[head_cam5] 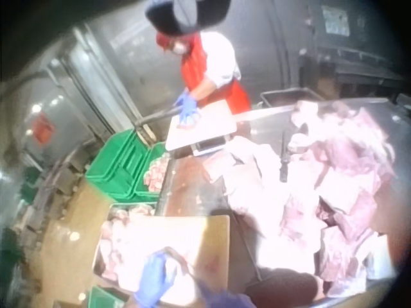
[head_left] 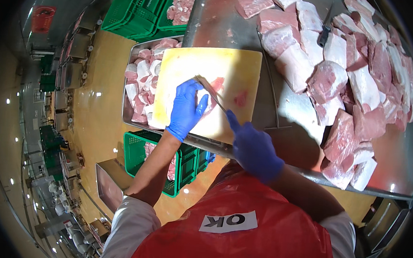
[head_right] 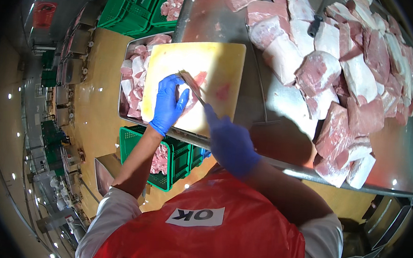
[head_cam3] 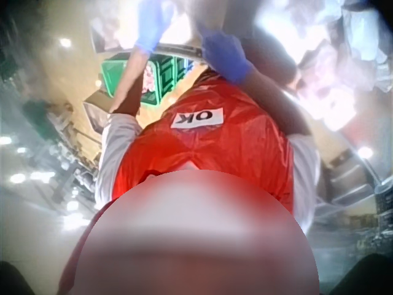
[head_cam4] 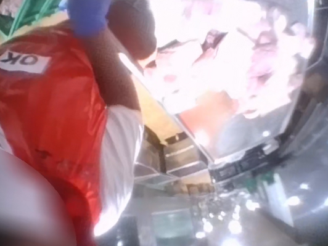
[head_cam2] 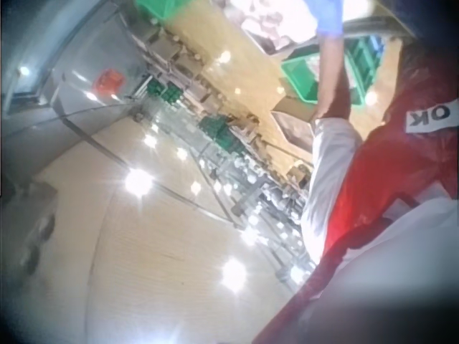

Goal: The person cuts large pieces of raw meat on a yellow cutting board using a knife, then places the cut pieces into a green basket. The person repeats this process with multiple pieces of meat.

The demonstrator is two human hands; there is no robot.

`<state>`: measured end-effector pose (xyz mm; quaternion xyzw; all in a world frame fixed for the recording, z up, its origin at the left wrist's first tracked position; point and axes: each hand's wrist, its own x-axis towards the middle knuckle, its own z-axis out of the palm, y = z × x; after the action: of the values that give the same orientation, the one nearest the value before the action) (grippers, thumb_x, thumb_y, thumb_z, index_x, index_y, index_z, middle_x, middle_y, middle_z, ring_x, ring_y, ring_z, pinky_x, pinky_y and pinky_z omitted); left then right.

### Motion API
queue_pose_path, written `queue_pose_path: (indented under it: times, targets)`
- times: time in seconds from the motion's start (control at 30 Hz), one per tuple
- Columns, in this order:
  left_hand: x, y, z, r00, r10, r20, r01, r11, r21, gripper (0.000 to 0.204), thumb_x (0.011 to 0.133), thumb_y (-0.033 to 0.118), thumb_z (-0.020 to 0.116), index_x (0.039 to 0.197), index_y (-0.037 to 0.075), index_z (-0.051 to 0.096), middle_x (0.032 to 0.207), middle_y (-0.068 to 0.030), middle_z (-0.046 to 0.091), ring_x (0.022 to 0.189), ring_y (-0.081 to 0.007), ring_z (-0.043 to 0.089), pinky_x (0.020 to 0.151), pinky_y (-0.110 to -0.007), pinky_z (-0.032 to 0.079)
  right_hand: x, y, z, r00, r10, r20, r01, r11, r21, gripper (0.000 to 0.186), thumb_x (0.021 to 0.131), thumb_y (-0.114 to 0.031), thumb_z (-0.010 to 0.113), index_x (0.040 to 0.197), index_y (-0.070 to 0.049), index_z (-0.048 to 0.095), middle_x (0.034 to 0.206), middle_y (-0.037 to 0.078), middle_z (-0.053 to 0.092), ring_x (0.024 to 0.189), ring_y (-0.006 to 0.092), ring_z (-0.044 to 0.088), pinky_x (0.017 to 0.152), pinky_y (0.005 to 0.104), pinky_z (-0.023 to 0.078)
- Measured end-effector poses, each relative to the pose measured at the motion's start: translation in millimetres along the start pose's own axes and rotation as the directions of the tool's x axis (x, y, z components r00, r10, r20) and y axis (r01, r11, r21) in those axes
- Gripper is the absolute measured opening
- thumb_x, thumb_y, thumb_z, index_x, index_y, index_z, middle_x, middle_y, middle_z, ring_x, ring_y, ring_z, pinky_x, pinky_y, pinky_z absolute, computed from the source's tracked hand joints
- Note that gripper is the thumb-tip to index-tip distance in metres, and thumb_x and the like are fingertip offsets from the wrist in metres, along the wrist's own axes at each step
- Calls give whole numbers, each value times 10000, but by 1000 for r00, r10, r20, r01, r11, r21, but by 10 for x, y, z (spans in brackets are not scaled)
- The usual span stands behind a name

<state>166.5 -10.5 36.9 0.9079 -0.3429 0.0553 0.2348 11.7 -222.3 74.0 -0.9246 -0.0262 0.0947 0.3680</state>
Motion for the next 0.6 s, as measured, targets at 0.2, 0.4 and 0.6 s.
queue_pose_path:
  times: [0.2,0.4,0.6]
  targets:
    - [-2,-36,34,999,32,-34,-32,999,2,345,953,165,745,1225,20,590,1261,-242,605,1173,-425,569,1054,-503,456,496,45,227,988,-108,-106,111,994,23,624,914,-56,603,1527,-18,488,975,224,700,724,386,736,669,496,618]
    - [4,-22,24,997,58,-44,-58,998,17,318,956,147,733,1205,17,585,1250,-225,594,1161,-404,566,1043,-484,455,378,107,442,982,-78,-172,80,997,7,686,906,-64,612,1566,-7,437,974,235,696,807,380,741,726,483,621]
    - [-23,-92,46,997,35,-64,-36,999,-8,303,959,141,731,1202,26,591,1228,-207,588,1151,-387,569,1040,-468,457,-348,190,107,999,25,-22,-21,986,165,512,971,-77,578,1475,5,548,954,271,720,850,456,730,727,541,594]
